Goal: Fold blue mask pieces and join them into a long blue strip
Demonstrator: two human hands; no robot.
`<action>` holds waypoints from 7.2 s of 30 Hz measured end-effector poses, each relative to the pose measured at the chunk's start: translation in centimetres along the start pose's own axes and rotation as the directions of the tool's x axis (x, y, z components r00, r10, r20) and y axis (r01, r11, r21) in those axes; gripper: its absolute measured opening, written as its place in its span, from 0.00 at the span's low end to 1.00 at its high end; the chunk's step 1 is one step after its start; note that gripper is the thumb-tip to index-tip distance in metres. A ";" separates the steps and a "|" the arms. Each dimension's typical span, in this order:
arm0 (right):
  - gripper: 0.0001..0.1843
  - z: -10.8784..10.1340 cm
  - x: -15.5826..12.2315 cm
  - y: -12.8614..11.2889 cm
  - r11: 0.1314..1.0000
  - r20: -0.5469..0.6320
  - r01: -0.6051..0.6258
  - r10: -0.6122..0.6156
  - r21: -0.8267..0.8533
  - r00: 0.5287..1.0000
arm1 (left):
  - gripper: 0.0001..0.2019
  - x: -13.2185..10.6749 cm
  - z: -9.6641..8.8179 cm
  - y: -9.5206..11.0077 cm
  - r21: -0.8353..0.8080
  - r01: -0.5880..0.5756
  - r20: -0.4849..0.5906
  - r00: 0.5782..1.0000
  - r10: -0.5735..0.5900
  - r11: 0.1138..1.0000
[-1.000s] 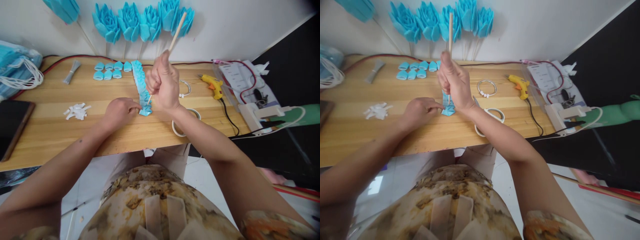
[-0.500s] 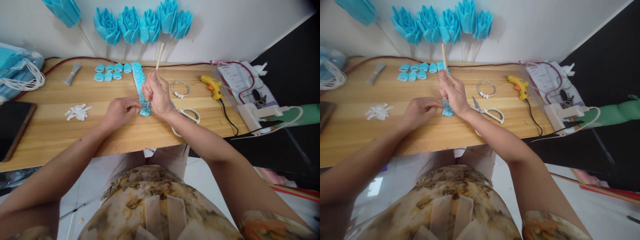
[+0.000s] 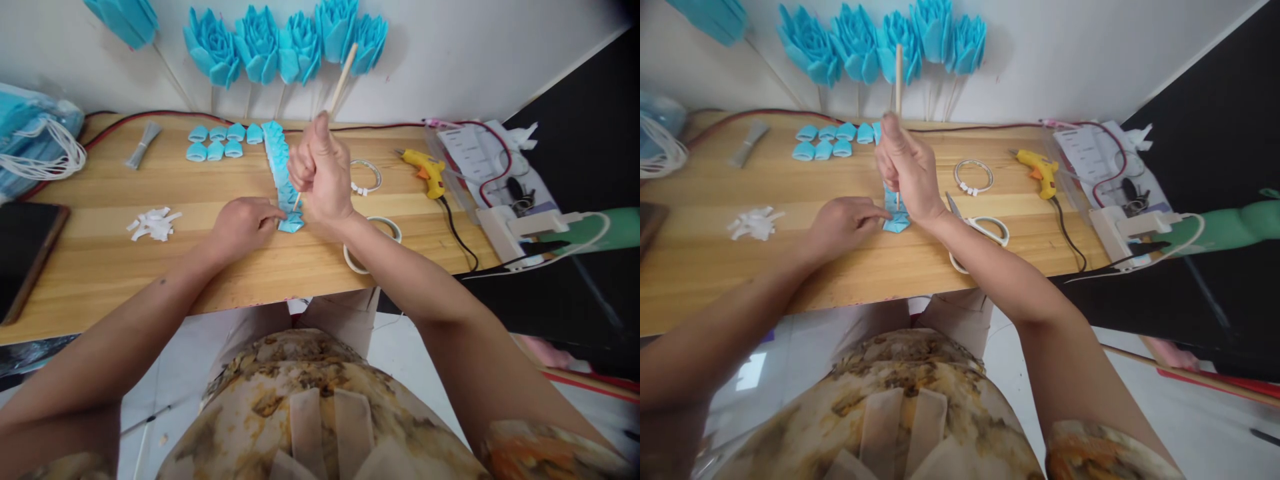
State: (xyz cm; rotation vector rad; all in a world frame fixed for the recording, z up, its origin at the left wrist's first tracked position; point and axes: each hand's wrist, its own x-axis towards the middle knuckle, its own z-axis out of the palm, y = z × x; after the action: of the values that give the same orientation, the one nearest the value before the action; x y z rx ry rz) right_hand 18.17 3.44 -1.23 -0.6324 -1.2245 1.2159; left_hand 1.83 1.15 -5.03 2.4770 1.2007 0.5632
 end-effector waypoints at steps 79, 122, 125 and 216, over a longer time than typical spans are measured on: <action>0.24 -7.8 4.1 -2.7 0.136 0.250 0.225 0.218 -0.965 0.943 | 0.10 0.0 -0.2 -0.1 -0.257 0.160 -0.039 0.984 -0.175 0.953; 0.13 -3.5 0.3 -1.6 0.789 0.276 -0.180 0.404 -0.587 0.872 | 0.18 0.2 -2.8 0.5 -0.713 0.272 0.038 0.935 -0.352 0.646; 0.12 -3.7 0.2 -1.1 0.815 0.294 -0.212 0.418 -0.540 0.860 | 0.20 0.3 -2.7 0.1 -0.730 0.249 0.006 0.934 -0.358 0.636; 0.10 -2.9 -2.4 -0.1 0.848 0.076 -0.177 0.247 -0.499 0.966 | 0.12 0.2 -1.7 2.1 -0.687 0.213 -0.200 0.864 -0.462 0.695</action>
State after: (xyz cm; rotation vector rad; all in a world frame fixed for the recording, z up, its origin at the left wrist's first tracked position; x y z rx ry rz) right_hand 21.18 1.85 -2.86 -1.0976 -1.6358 1.1455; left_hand 2.51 0.25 -2.59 1.5461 1.2729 1.1345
